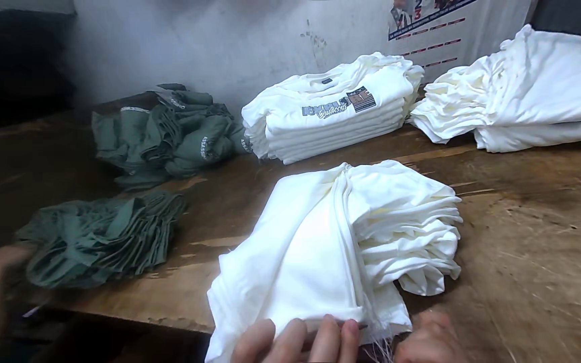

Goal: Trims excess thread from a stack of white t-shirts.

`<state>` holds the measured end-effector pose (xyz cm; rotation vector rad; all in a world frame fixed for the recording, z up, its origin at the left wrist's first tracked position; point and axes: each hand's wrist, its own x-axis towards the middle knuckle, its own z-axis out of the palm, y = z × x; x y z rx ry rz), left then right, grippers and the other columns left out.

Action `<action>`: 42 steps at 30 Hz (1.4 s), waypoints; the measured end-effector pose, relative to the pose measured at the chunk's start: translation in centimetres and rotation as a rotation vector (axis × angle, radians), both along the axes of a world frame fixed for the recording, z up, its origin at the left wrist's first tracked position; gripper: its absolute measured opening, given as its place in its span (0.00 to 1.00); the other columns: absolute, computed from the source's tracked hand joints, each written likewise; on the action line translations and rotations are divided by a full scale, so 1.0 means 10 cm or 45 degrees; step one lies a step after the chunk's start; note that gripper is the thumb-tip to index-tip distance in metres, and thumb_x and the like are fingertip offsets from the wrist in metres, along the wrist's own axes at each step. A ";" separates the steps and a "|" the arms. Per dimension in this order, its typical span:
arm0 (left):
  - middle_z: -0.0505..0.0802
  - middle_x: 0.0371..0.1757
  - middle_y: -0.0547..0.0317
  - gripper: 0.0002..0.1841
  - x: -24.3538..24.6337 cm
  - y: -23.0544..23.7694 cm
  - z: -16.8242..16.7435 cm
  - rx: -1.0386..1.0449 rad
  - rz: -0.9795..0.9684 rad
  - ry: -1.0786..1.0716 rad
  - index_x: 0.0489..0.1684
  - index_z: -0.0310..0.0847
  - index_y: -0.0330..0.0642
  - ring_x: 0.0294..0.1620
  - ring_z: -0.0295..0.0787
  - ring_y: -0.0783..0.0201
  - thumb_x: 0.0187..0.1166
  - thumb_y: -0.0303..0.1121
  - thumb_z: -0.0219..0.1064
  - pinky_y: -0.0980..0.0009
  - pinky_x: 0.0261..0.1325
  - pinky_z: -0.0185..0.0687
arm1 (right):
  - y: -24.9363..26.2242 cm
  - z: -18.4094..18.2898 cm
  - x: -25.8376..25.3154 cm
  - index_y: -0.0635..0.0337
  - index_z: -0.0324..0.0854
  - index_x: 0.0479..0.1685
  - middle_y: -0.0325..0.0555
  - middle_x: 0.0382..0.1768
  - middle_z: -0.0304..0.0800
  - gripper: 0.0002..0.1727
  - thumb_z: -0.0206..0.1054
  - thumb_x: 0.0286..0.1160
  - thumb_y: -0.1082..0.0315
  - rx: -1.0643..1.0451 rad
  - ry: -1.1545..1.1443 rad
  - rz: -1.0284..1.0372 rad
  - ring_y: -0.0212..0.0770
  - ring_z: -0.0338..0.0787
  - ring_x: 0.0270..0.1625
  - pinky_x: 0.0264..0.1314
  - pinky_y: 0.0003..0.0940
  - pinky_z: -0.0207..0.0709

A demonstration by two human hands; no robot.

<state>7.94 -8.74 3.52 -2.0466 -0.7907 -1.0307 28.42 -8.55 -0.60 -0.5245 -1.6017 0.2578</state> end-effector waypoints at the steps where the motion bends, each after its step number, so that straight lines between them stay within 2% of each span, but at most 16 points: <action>1: 0.89 0.42 0.64 0.09 0.01 0.01 0.02 -0.135 0.014 -0.064 0.56 0.87 0.54 0.42 0.74 0.61 0.84 0.39 0.67 0.63 0.57 0.59 | 0.03 -0.02 0.00 0.53 0.85 0.38 0.38 0.37 0.86 0.08 0.70 0.82 0.61 -0.021 -0.046 -0.043 0.30 0.83 0.46 0.65 0.29 0.69; 3: 0.87 0.38 0.59 0.14 -0.04 0.05 0.11 -0.491 -0.019 -0.189 0.56 0.86 0.53 0.40 0.80 0.59 0.80 0.47 0.72 0.60 0.51 0.69 | 0.13 -0.07 0.02 0.51 0.85 0.40 0.38 0.41 0.87 0.06 0.70 0.82 0.60 -0.094 -0.173 -0.143 0.30 0.85 0.49 0.64 0.26 0.74; 6: 0.90 0.33 0.53 0.06 -0.45 0.04 0.26 -0.550 0.038 -0.516 0.39 0.84 0.38 0.36 0.86 0.66 0.73 0.30 0.69 0.68 0.43 0.83 | 0.22 -0.05 0.15 0.57 0.89 0.39 0.47 0.43 0.90 0.02 0.71 0.78 0.70 -0.188 -0.321 -0.186 0.31 0.89 0.50 0.58 0.20 0.84; 9: 0.82 0.38 0.56 0.10 -0.71 0.02 0.47 -0.195 0.294 -1.039 0.46 0.72 0.20 0.35 0.74 0.80 0.75 0.20 0.65 0.85 0.37 0.71 | 0.23 0.06 0.39 0.51 0.87 0.50 0.47 0.57 0.87 0.10 0.64 0.75 0.70 -0.245 -0.349 -0.206 0.35 0.85 0.63 0.65 0.30 0.79; 11: 0.84 0.36 0.47 0.12 -0.54 -0.03 0.46 -0.238 0.271 -0.940 0.46 0.74 0.15 0.32 0.74 0.76 0.75 0.20 0.67 0.82 0.34 0.70 | 0.20 0.17 0.40 0.45 0.84 0.52 0.42 0.63 0.79 0.12 0.59 0.76 0.63 -0.223 -0.353 -0.096 0.31 0.78 0.69 0.74 0.27 0.72; 15: 0.87 0.45 0.48 0.18 -0.02 -0.06 0.21 -0.730 -0.018 -0.693 0.58 0.85 0.36 0.43 0.86 0.71 0.74 0.34 0.77 0.79 0.44 0.84 | 0.15 0.23 0.04 0.47 0.90 0.52 0.47 0.56 0.89 0.19 0.62 0.80 0.46 -0.211 -0.408 -0.271 0.41 0.83 0.60 0.65 0.44 0.70; 19: 0.87 0.52 0.49 0.24 0.05 0.03 0.04 -0.758 -0.027 -0.729 0.65 0.87 0.39 0.50 0.83 0.73 0.75 0.44 0.77 0.81 0.51 0.79 | 0.21 0.09 -0.16 0.44 0.92 0.48 0.42 0.52 0.89 0.29 0.67 0.71 0.30 -0.266 -0.236 -0.466 0.37 0.83 0.58 0.63 0.39 0.73; 23: 0.84 0.49 0.54 0.18 0.02 0.07 -0.03 -0.670 -0.050 -0.814 0.57 0.88 0.38 0.48 0.80 0.78 0.79 0.41 0.73 0.88 0.47 0.77 | 0.24 0.04 -0.27 0.44 0.93 0.35 0.32 0.45 0.88 0.06 0.77 0.73 0.56 -0.205 0.119 -0.340 0.27 0.84 0.56 0.65 0.26 0.76; 27: 0.86 0.49 0.54 0.18 -0.09 0.06 -0.03 -0.711 -0.031 -0.792 0.57 0.89 0.40 0.49 0.82 0.77 0.79 0.43 0.74 0.86 0.48 0.79 | 0.22 0.03 -0.07 0.46 0.85 0.40 0.23 0.50 0.83 0.06 0.65 0.86 0.62 -0.329 0.420 -0.244 0.16 0.82 0.57 0.58 0.11 0.78; 28: 0.86 0.49 0.54 0.18 -0.11 0.05 -0.04 -0.717 -0.031 -0.785 0.57 0.89 0.40 0.49 0.83 0.77 0.79 0.43 0.74 0.86 0.48 0.80 | 0.23 -0.01 -0.02 0.51 0.81 0.45 0.27 0.53 0.82 0.02 0.64 0.81 0.69 -0.344 0.440 -0.301 0.18 0.81 0.59 0.58 0.14 0.77; 29: 0.86 0.49 0.54 0.18 -0.11 0.04 -0.04 -0.721 -0.033 -0.781 0.57 0.88 0.40 0.48 0.82 0.77 0.79 0.43 0.74 0.86 0.48 0.79 | 0.23 -0.05 0.02 0.51 0.76 0.54 0.27 0.58 0.81 0.14 0.65 0.70 0.74 -0.353 0.420 -0.315 0.19 0.80 0.63 0.61 0.17 0.75; 30: 0.85 0.49 0.54 0.18 -0.09 0.03 -0.03 -0.722 -0.041 -0.777 0.57 0.88 0.40 0.48 0.82 0.78 0.79 0.43 0.74 0.87 0.48 0.78 | 0.23 -0.07 0.05 0.48 0.74 0.59 0.25 0.61 0.79 0.21 0.67 0.64 0.72 -0.340 0.344 -0.313 0.19 0.78 0.66 0.64 0.18 0.74; 33: 0.86 0.51 0.52 0.20 -0.01 -0.01 0.01 -0.729 -0.045 -0.724 0.62 0.88 0.40 0.50 0.82 0.76 0.78 0.42 0.75 0.85 0.50 0.79 | 0.14 0.00 -0.03 0.40 0.85 0.56 0.33 0.63 0.79 0.13 0.66 0.78 0.51 -0.294 -0.054 -0.333 0.27 0.74 0.72 0.76 0.26 0.67; 35: 0.90 0.50 0.54 0.15 0.02 -0.03 0.02 -0.709 -0.026 -0.607 0.58 0.90 0.45 0.50 0.84 0.70 0.79 0.41 0.74 0.77 0.54 0.79 | 0.12 0.01 -0.12 0.39 0.90 0.47 0.38 0.57 0.85 0.10 0.68 0.80 0.50 -0.250 -0.177 -0.456 0.35 0.77 0.67 0.73 0.36 0.65; 38: 0.93 0.41 0.60 0.06 0.05 -0.07 0.05 -0.557 0.066 -0.422 0.47 0.92 0.52 0.40 0.82 0.62 0.82 0.38 0.70 0.64 0.47 0.70 | 0.17 -0.04 -0.08 0.38 0.88 0.37 0.27 0.48 0.83 0.07 0.71 0.80 0.52 -0.247 -0.016 -0.425 0.22 0.79 0.62 0.71 0.20 0.69; 42: 0.91 0.43 0.58 0.09 0.17 -0.18 0.13 -0.438 0.184 -0.285 0.54 0.90 0.51 0.42 0.78 0.59 0.81 0.37 0.70 0.62 0.52 0.63 | 0.16 -0.04 -0.11 0.41 0.89 0.38 0.29 0.47 0.81 0.06 0.71 0.80 0.53 -0.275 0.101 -0.366 0.21 0.79 0.58 0.66 0.17 0.70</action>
